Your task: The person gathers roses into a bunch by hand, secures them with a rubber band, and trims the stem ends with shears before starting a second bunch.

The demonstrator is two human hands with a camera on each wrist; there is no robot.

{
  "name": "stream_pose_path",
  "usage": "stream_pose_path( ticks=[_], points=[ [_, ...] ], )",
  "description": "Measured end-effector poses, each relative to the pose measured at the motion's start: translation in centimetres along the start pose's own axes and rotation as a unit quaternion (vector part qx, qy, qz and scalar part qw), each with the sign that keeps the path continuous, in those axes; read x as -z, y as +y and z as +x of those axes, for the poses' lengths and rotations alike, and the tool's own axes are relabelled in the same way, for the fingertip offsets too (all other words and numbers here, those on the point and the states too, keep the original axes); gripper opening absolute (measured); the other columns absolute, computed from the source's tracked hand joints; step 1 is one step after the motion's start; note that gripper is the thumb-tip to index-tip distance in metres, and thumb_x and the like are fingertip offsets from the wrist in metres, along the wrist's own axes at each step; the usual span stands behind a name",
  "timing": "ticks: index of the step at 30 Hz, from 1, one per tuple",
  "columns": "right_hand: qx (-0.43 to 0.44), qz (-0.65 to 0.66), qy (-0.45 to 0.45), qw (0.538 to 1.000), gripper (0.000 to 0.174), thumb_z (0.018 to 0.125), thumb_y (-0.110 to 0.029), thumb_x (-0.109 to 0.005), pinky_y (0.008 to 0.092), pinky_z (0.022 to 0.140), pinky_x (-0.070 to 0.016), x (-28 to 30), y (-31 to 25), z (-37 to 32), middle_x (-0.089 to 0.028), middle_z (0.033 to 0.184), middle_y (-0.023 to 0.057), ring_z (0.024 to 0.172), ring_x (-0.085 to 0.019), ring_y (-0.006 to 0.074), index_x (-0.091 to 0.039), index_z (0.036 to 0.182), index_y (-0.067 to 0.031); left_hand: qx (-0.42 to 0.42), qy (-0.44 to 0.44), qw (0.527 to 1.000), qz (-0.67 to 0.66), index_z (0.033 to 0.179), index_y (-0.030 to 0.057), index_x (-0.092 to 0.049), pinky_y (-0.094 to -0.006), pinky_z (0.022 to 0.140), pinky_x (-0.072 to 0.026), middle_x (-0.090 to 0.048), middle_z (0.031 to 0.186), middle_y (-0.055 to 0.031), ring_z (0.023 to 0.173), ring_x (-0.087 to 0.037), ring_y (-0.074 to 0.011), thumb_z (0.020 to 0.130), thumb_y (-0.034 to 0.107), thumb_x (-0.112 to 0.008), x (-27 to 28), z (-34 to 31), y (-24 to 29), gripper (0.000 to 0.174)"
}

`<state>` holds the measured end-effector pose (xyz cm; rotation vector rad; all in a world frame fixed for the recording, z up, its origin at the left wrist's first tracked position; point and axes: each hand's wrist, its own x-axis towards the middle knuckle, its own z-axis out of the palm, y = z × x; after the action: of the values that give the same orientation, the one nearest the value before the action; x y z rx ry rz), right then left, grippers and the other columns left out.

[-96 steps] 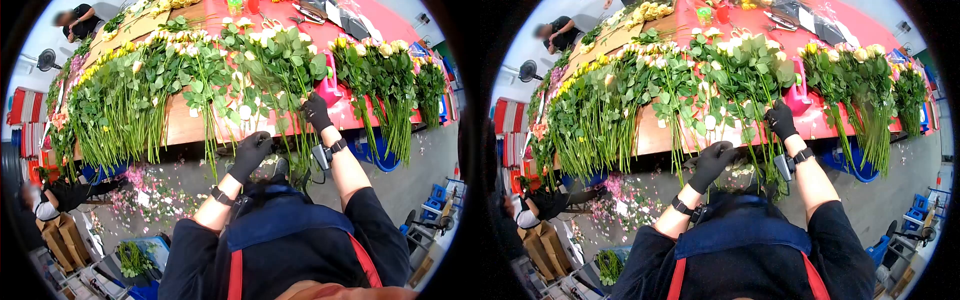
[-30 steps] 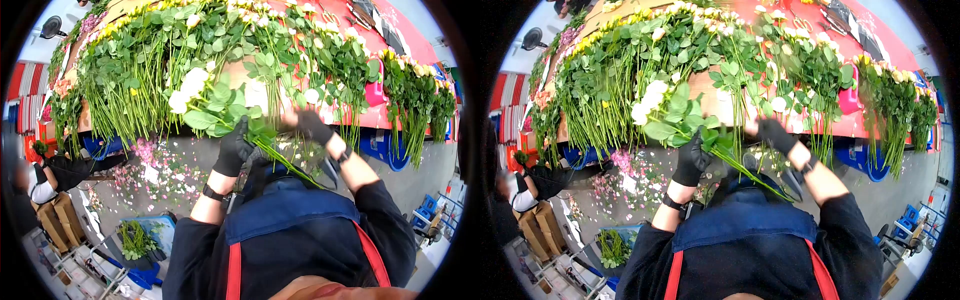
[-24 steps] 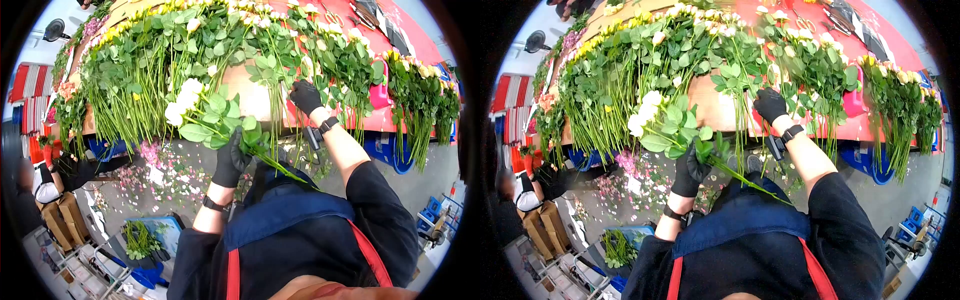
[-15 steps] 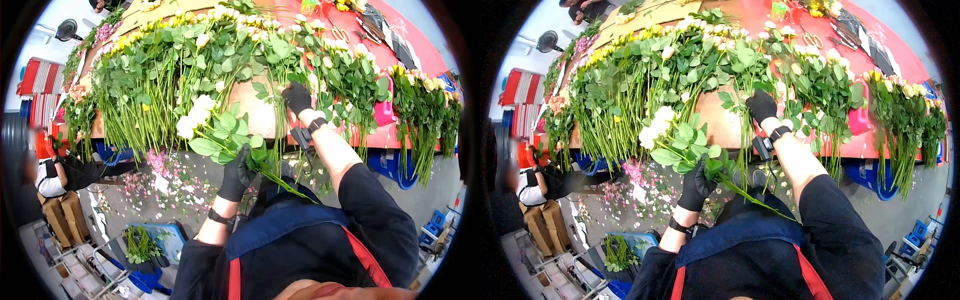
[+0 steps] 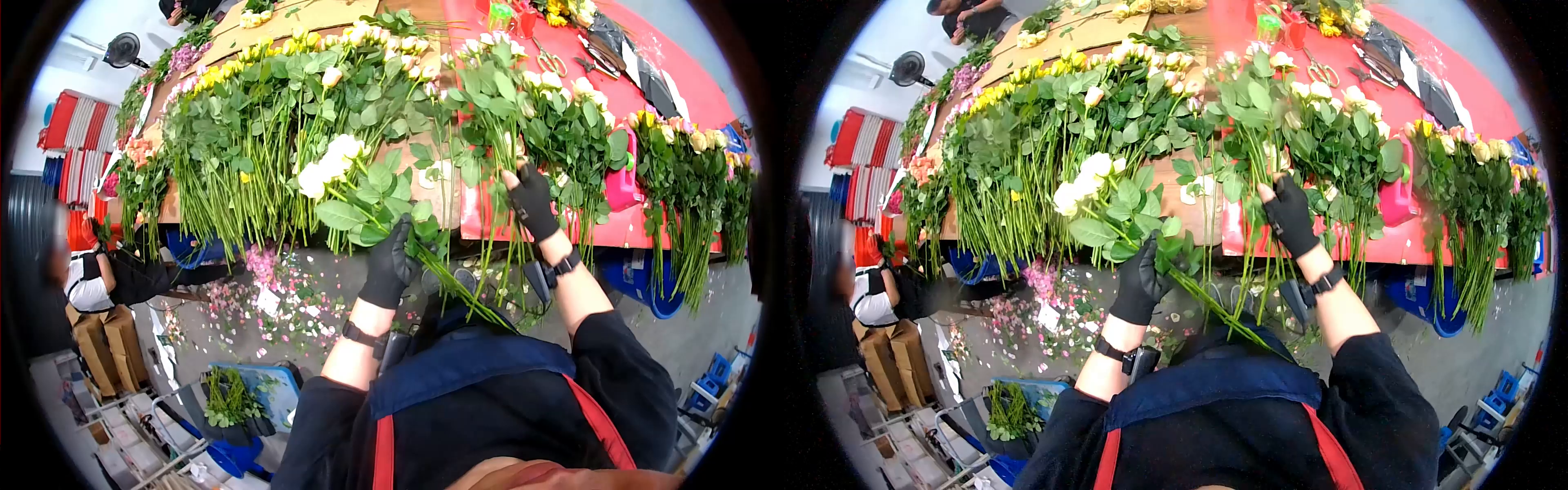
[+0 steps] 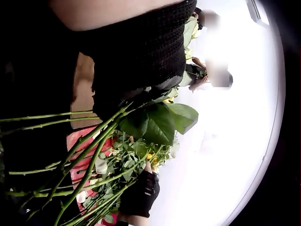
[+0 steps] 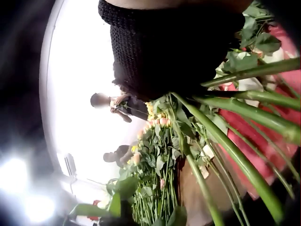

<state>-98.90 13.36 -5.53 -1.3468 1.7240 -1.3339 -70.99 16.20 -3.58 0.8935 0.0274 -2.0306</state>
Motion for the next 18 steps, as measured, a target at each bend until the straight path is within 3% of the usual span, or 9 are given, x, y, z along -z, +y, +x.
stream_pose_path(
  ticks=[1, 4, 5, 7, 9, 11, 13, 14, 18],
  points=[
    [0.017, -0.048, -0.011, 0.999, 0.023, 0.085, -0.020, -0.066, 0.0302, 0.056, -0.0378, 1.2, -1.6, -1.0, -0.046, 0.065, 0.0030, 0.060, -0.041, 0.0129, -0.053, 0.091, -0.0011, 0.003, -0.018, 1.000, -0.006, 0.115, 0.0086, -0.053, -0.0418, 0.072, -0.0499, -0.058, 0.097, -0.0096, 0.084, -0.058, -0.0238, 0.096, 0.020, -0.049, -0.5, 0.4, -0.4, 0.023],
    [0.008, -0.004, -0.025, 1.000, 0.021, 0.086, -0.019, -0.064, 0.0266, 0.065, -0.0419, 3.0, -4.0, -3.0, -0.056, 0.075, 0.0029, 0.069, -0.049, 0.0111, -0.056, 0.095, -0.0009, 0.008, -0.039, 0.999, -0.008, 0.099, 0.0075, -0.055, -0.0338, 0.063, -0.0455, -0.051, 0.074, -0.0043, 0.066, -0.050, -0.0171, 0.094, 0.024, -0.054, -4.0, 1.0, -1.2, 0.017],
    [-0.015, 0.019, -0.031, 0.999, 0.021, 0.086, -0.017, -0.063, 0.0276, 0.067, -0.0427, 3.3, -3.8, -3.6, -0.056, 0.076, 0.0033, 0.071, -0.050, 0.0118, -0.057, 0.096, -0.0003, 0.020, -0.082, 0.996, -0.003, 0.098, 0.0073, -0.056, -0.0308, 0.061, -0.0451, -0.053, 0.076, -0.0028, 0.065, -0.050, -0.0145, 0.092, 0.028, -0.059, -3.3, 2.8, -1.5, 0.021],
    [0.023, 0.030, -0.063, 0.997, 0.025, 0.087, -0.017, -0.058, 0.0252, 0.065, -0.0402, 3.6, -4.7, -4.3, -0.054, 0.080, -0.0004, 0.071, -0.047, 0.0096, -0.056, 0.106, -0.0006, -0.001, -0.051, 0.998, 0.024, 0.103, 0.0095, -0.056, -0.0265, 0.054, -0.0395, -0.053, 0.078, -0.0006, 0.060, -0.045, -0.0103, 0.092, 0.023, -0.058, -5.9, 3.7, -1.4, 0.017],
    [-0.008, 0.030, -0.108, 0.994, 0.026, 0.088, -0.018, -0.058, 0.0257, 0.070, -0.0416, 3.7, -7.3, -5.0, -0.056, 0.084, 0.0020, 0.075, -0.050, 0.0099, -0.057, 0.106, -0.0004, -0.046, -0.070, 0.995, 0.059, 0.102, 0.0114, -0.057, -0.0239, 0.053, -0.0384, -0.053, 0.079, 0.0024, 0.058, -0.044, -0.0075, 0.092, 0.024, -0.059, -9.8, 2.8, -0.8, 0.016],
    [-0.025, 0.070, -0.097, 0.992, 0.019, 0.084, -0.013, -0.064, 0.0284, 0.070, -0.0437, 2.8, -7.2, -5.7, -0.060, 0.081, 0.0060, 0.075, -0.054, 0.0156, -0.060, 0.097, 0.0016, -0.042, -0.154, 0.986, 0.050, 0.103, 0.0126, -0.057, -0.0235, 0.053, -0.0389, -0.054, 0.079, 0.0050, 0.058, -0.044, -0.0057, 0.092, 0.025, -0.059, -10.4, 4.7, -0.7, 0.017],
    [0.066, -0.027, -0.121, 0.990, 0.024, 0.089, -0.015, -0.060, 0.0295, 0.078, -0.0435, 2.5, -6.8, -5.8, -0.060, 0.088, 0.0059, 0.082, -0.054, 0.0151, -0.059, 0.105, 0.0037, -0.034, -0.225, 0.972, 0.050, 0.104, 0.0125, -0.057, -0.0238, 0.053, -0.0390, -0.053, 0.079, 0.0047, 0.058, -0.045, -0.0064, 0.093, 0.023, -0.056, -11.0, 5.0, -0.4, 0.015],
    [0.065, 0.004, -0.106, 0.992, 0.025, 0.090, -0.016, -0.060, 0.0288, 0.076, -0.0442, 2.3, -7.6, -5.9, -0.060, 0.088, 0.0057, 0.081, -0.054, 0.0145, -0.059, 0.106, 0.0033, -0.017, -0.262, 0.963, 0.057, 0.103, 0.0122, -0.057, -0.0254, 0.054, -0.0398, -0.056, 0.081, 0.0047, 0.058, -0.046, -0.0076, 0.093, 0.022, -0.053, -11.4, 4.8, 0.0, 0.014],
    [-0.015, 0.098, -0.081, 0.992, 0.025, 0.091, -0.019, -0.059, 0.0258, 0.065, -0.0456, 2.3, -8.2, -6.4, -0.059, 0.086, 0.0036, 0.073, -0.054, 0.0106, -0.058, 0.107, 0.0007, -0.054, -0.238, 0.969, 0.035, 0.107, 0.0111, -0.058, -0.0278, 0.056, -0.0408, -0.060, 0.089, 0.0030, 0.059, -0.047, -0.0096, 0.094, 0.023, -0.051, -11.7, 3.8, 0.4, 0.019]
  ],
)
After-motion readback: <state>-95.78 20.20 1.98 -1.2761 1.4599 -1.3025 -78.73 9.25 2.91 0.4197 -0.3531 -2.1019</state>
